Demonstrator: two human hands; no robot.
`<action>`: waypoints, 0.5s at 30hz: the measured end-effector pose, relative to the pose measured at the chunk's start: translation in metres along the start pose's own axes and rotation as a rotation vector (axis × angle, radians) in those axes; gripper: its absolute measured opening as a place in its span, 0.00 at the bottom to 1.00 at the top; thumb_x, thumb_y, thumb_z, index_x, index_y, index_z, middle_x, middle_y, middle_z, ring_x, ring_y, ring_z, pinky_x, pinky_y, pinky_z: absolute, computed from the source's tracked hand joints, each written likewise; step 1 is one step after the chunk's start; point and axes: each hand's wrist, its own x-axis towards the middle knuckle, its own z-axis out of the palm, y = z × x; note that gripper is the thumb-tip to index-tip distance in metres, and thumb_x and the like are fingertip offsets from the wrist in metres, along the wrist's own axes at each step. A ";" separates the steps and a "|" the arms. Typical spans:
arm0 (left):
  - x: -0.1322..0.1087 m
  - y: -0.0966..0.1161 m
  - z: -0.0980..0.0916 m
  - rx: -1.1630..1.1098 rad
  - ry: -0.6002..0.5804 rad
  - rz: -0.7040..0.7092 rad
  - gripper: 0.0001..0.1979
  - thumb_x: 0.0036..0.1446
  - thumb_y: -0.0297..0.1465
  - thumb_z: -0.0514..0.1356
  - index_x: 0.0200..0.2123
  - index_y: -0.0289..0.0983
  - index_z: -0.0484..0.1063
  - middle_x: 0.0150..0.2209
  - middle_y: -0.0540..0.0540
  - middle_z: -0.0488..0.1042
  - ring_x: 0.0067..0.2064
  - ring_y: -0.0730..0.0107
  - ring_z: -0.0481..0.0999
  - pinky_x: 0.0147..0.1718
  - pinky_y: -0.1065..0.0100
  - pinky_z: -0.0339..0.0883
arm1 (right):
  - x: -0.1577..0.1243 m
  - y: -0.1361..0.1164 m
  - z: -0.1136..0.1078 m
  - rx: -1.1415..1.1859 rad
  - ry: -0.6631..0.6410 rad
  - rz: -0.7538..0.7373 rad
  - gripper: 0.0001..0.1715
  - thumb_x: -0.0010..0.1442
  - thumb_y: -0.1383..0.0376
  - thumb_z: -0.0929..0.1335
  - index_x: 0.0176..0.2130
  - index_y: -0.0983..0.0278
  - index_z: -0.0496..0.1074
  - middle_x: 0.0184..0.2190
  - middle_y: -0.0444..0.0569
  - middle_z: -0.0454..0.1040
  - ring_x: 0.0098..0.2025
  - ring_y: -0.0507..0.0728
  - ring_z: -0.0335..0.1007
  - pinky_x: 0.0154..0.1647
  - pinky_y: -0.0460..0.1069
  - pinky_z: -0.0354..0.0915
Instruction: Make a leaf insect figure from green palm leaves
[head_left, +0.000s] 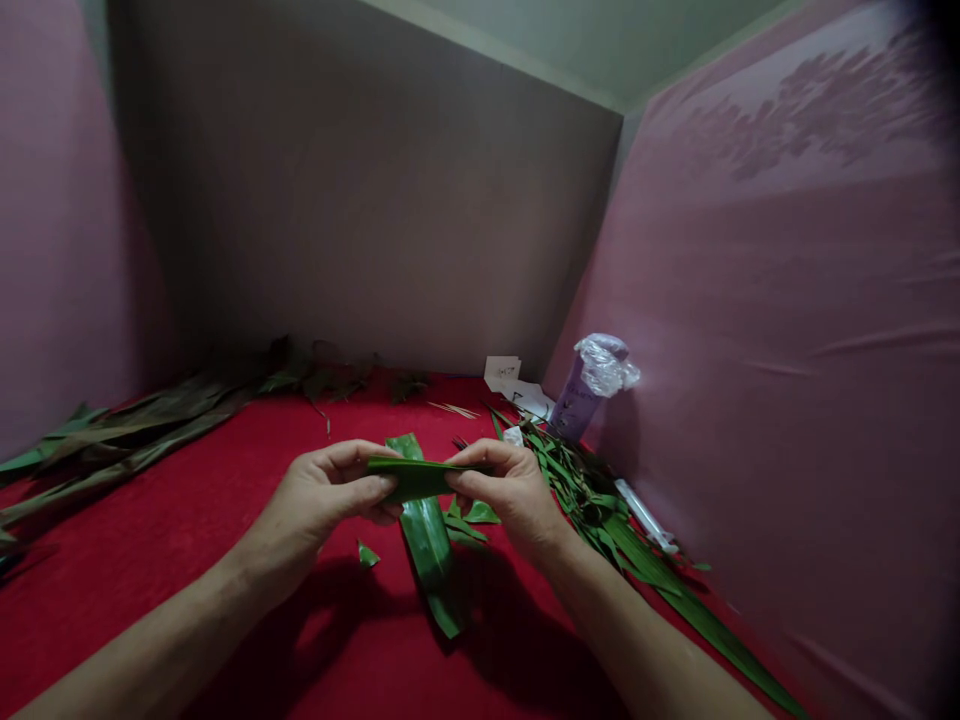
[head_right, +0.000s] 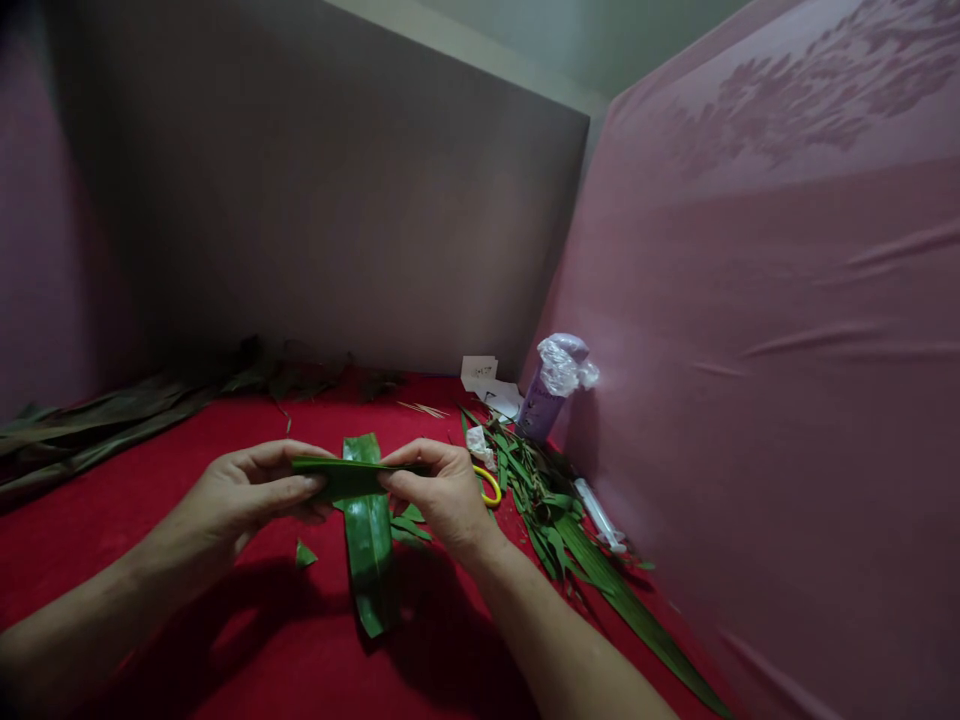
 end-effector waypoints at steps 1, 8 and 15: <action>0.000 -0.001 -0.001 0.001 -0.004 0.005 0.05 0.44 0.27 0.65 0.29 0.37 0.78 0.25 0.46 0.78 0.25 0.68 0.75 0.27 0.69 0.69 | 0.000 0.001 0.000 0.005 -0.006 0.004 0.03 0.43 0.67 0.72 0.25 0.64 0.74 0.15 0.39 0.68 0.17 0.47 0.62 0.20 0.44 0.58; 0.001 -0.002 -0.001 0.016 0.008 0.026 0.04 0.44 0.25 0.63 0.27 0.37 0.77 0.21 0.49 0.76 0.23 0.70 0.73 0.26 0.71 0.68 | 0.000 0.002 -0.003 0.069 -0.077 0.011 0.04 0.43 0.70 0.71 0.26 0.65 0.74 0.17 0.40 0.69 0.19 0.47 0.63 0.22 0.44 0.61; 0.002 0.003 -0.002 0.057 0.007 0.050 0.04 0.45 0.24 0.62 0.27 0.37 0.77 0.20 0.48 0.76 0.24 0.69 0.73 0.27 0.70 0.67 | -0.001 0.000 -0.002 0.043 -0.080 -0.001 0.05 0.43 0.69 0.69 0.26 0.64 0.74 0.17 0.40 0.70 0.19 0.48 0.64 0.22 0.44 0.62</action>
